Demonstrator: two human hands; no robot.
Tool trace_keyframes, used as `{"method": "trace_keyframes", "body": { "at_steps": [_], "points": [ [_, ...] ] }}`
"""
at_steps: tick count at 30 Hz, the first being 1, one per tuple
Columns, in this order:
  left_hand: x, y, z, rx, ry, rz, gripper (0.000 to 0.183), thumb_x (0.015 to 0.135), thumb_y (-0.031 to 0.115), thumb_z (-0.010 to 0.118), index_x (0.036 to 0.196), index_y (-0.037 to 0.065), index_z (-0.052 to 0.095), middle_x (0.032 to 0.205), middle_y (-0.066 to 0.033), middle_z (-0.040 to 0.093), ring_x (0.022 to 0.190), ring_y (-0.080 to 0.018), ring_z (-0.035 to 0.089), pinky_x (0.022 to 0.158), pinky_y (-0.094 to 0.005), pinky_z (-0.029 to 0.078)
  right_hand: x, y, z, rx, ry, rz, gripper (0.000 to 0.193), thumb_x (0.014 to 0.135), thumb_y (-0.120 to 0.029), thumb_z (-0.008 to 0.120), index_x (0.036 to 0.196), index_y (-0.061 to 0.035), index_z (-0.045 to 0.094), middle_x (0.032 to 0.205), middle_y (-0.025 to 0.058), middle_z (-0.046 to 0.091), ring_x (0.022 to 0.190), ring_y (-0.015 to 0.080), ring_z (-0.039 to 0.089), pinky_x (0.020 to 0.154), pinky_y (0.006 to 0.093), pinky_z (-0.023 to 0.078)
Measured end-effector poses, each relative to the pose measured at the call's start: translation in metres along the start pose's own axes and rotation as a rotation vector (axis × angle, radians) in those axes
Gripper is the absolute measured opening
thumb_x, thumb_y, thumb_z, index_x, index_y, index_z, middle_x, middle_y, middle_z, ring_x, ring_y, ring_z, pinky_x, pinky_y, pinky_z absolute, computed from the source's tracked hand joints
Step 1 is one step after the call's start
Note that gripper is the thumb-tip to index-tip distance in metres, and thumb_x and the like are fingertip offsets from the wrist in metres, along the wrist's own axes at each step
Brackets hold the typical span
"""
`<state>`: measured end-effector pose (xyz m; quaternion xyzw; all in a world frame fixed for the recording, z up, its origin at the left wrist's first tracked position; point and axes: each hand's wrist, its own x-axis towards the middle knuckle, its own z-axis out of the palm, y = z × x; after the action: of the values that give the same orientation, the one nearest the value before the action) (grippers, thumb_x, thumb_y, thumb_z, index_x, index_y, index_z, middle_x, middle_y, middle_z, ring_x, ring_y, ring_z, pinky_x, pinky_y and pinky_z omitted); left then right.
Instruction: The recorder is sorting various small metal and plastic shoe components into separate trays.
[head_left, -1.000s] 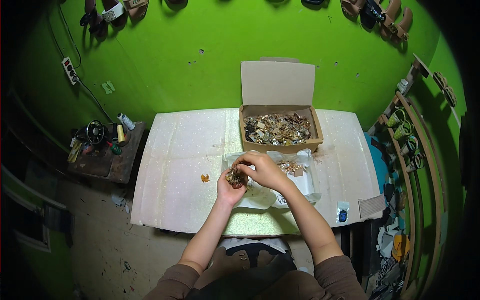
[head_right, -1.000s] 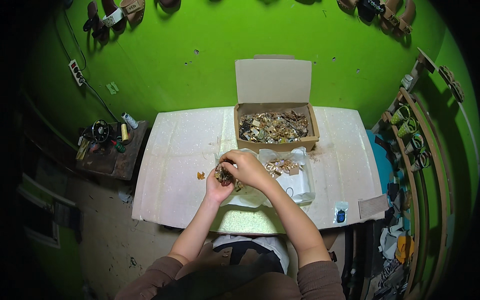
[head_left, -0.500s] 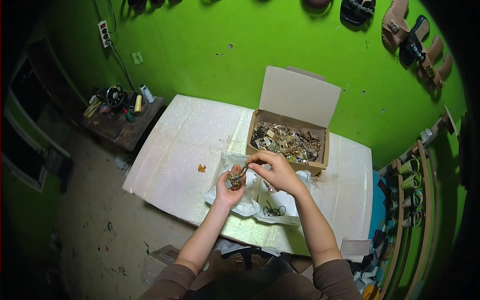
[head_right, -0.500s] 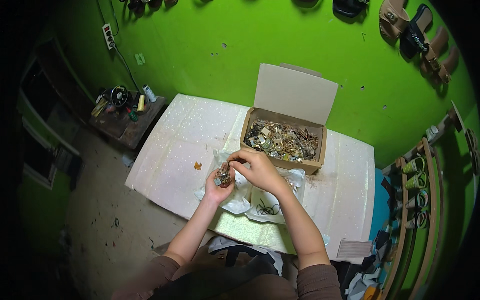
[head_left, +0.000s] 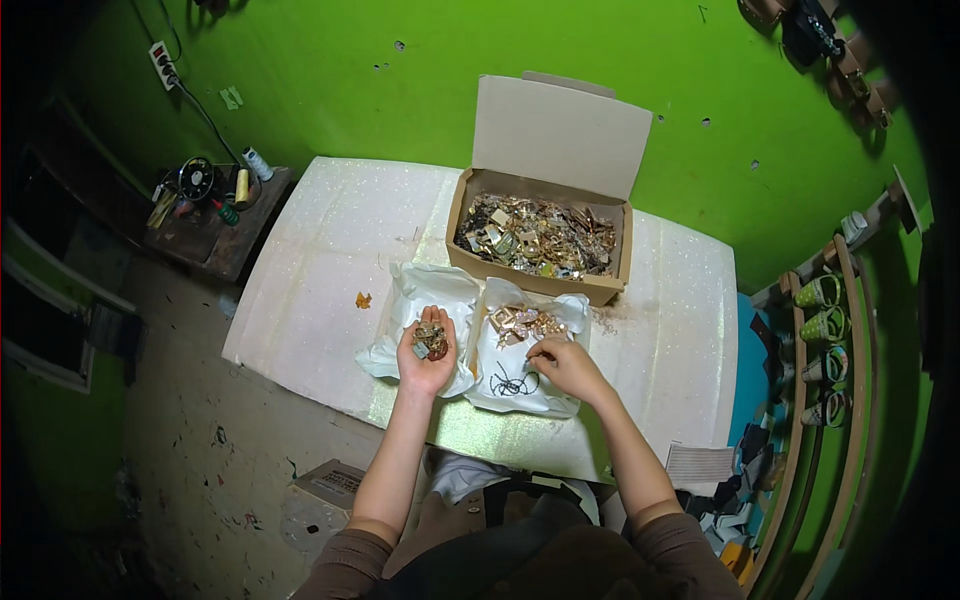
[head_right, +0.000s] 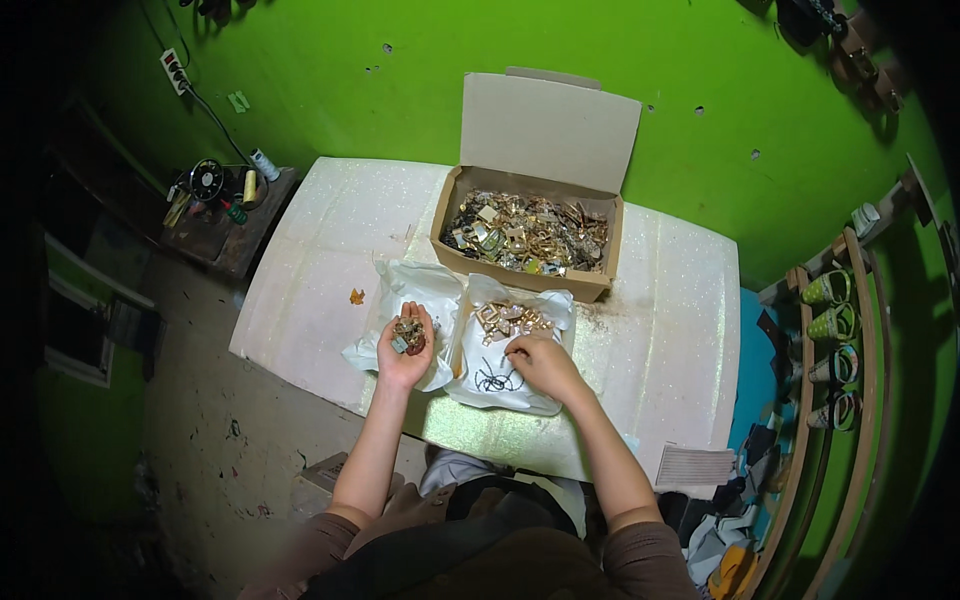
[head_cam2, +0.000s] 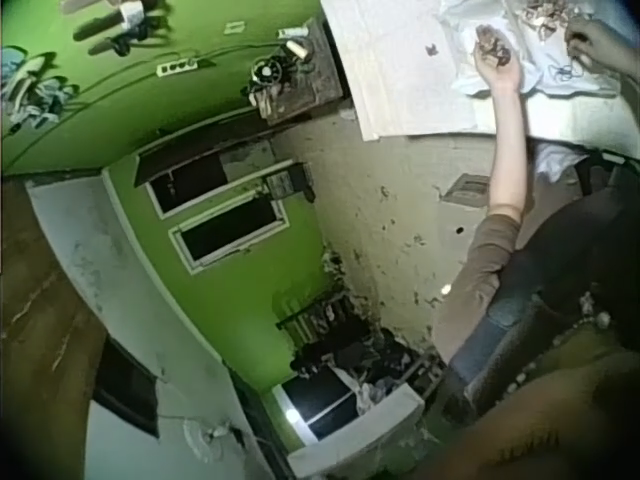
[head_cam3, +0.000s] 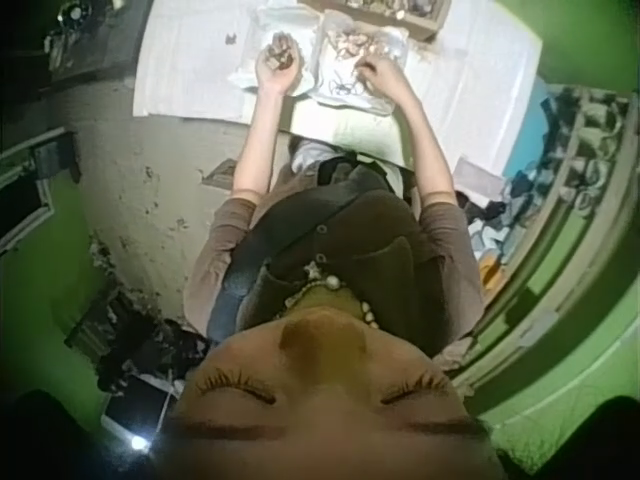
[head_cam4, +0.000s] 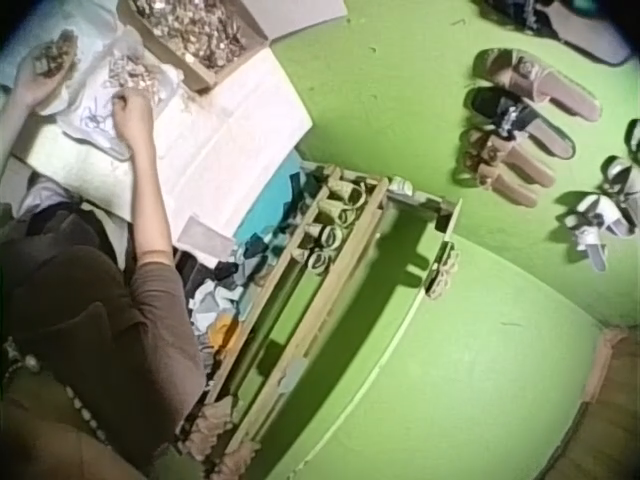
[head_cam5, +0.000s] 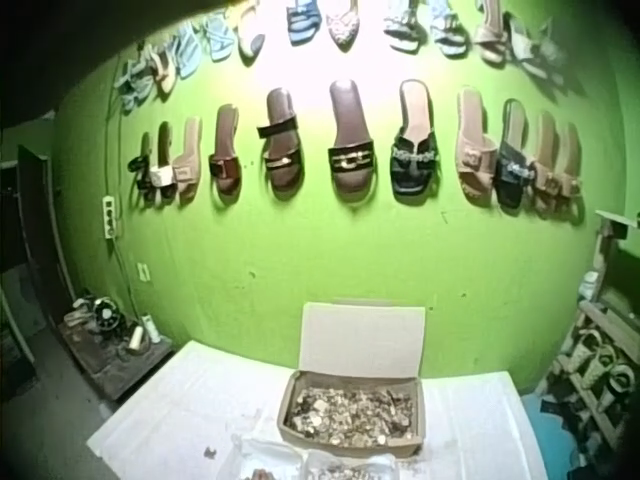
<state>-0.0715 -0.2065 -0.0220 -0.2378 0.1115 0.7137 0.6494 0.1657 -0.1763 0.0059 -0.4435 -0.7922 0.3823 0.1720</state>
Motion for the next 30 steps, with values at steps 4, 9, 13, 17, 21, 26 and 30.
{"method": "trace_keyframes", "body": {
  "at_steps": [4,9,13,17,21,26,30],
  "points": [
    [-0.007,-0.002,0.000,0.013,-0.017,-0.019,0.027,0.084,0.014,0.041,0.105,0.001,0.051,0.105,-0.0076,0.054,0.105,-0.0210,0.049,0.094,-0.0364,0.039,-0.003,-0.019,0.011,0.018,-0.042,0.026,0.016,0.078,-0.015,0.053,0.086,-0.0030,0.061,0.080,0.0137,0.061,0.074,0.0272,0.058,0.068,0.0328,0.045],
    [-0.016,0.004,0.004,0.046,-0.021,-0.048,0.027,0.084,0.014,0.040,0.105,0.001,0.051,0.105,-0.0075,0.054,0.106,-0.0210,0.049,0.094,-0.0362,0.038,-0.009,0.018,0.037,-0.223,-0.269,0.092,0.023,0.076,-0.017,0.046,0.087,-0.0052,0.061,0.086,0.0158,0.061,0.080,0.0323,0.057,0.075,0.0400,0.044],
    [-0.014,0.019,0.007,0.074,-0.015,-0.023,0.027,0.084,0.014,0.041,0.105,0.001,0.051,0.105,-0.0076,0.054,0.106,-0.0211,0.049,0.094,-0.0359,0.039,-0.010,0.014,0.035,-0.341,-0.230,0.221,0.024,0.075,-0.017,0.046,0.089,-0.0062,0.062,0.090,0.0161,0.060,0.082,0.0318,0.057,0.077,0.0391,0.044],
    [-0.010,0.030,0.027,0.081,0.021,-0.056,0.026,0.084,0.014,0.040,0.103,0.000,0.052,0.105,-0.0086,0.055,0.105,-0.0211,0.050,0.092,-0.0354,0.040,-0.013,-0.031,0.031,-0.229,0.054,0.201,0.025,0.077,-0.015,0.049,0.094,-0.0010,0.059,0.092,0.0178,0.058,0.086,0.0314,0.056,0.078,0.0374,0.043],
    [-0.011,0.037,0.035,0.153,0.024,-0.127,0.026,0.085,0.015,0.040,0.104,0.001,0.052,0.107,-0.0085,0.055,0.106,-0.0210,0.049,0.093,-0.0355,0.039,-0.009,-0.071,0.049,-0.012,0.203,0.044,0.021,0.078,-0.013,0.049,0.092,-0.0013,0.058,0.090,0.0163,0.058,0.083,0.0318,0.055,0.075,0.0377,0.043],
    [-0.011,0.035,0.027,0.229,-0.030,-0.312,0.029,0.086,0.016,0.038,0.110,0.003,0.048,0.115,-0.0082,0.051,0.112,-0.0209,0.045,0.095,-0.0354,0.037,0.003,-0.110,0.075,0.002,0.390,-0.092,0.020,0.077,-0.013,0.053,0.096,-0.0068,0.056,0.087,0.0112,0.055,0.083,0.0282,0.054,0.071,0.0360,0.044],
    [-0.012,0.038,0.022,0.357,-0.087,-0.389,0.033,0.087,0.018,0.037,0.116,0.004,0.044,0.123,-0.0084,0.046,0.116,-0.0217,0.040,0.097,-0.0359,0.033,0.017,-0.129,0.089,-0.113,0.382,-0.181,0.017,0.073,-0.016,0.059,0.090,-0.0105,0.059,0.083,0.0075,0.054,0.081,0.0251,0.055,0.069,0.0344,0.045]
  ]
}}
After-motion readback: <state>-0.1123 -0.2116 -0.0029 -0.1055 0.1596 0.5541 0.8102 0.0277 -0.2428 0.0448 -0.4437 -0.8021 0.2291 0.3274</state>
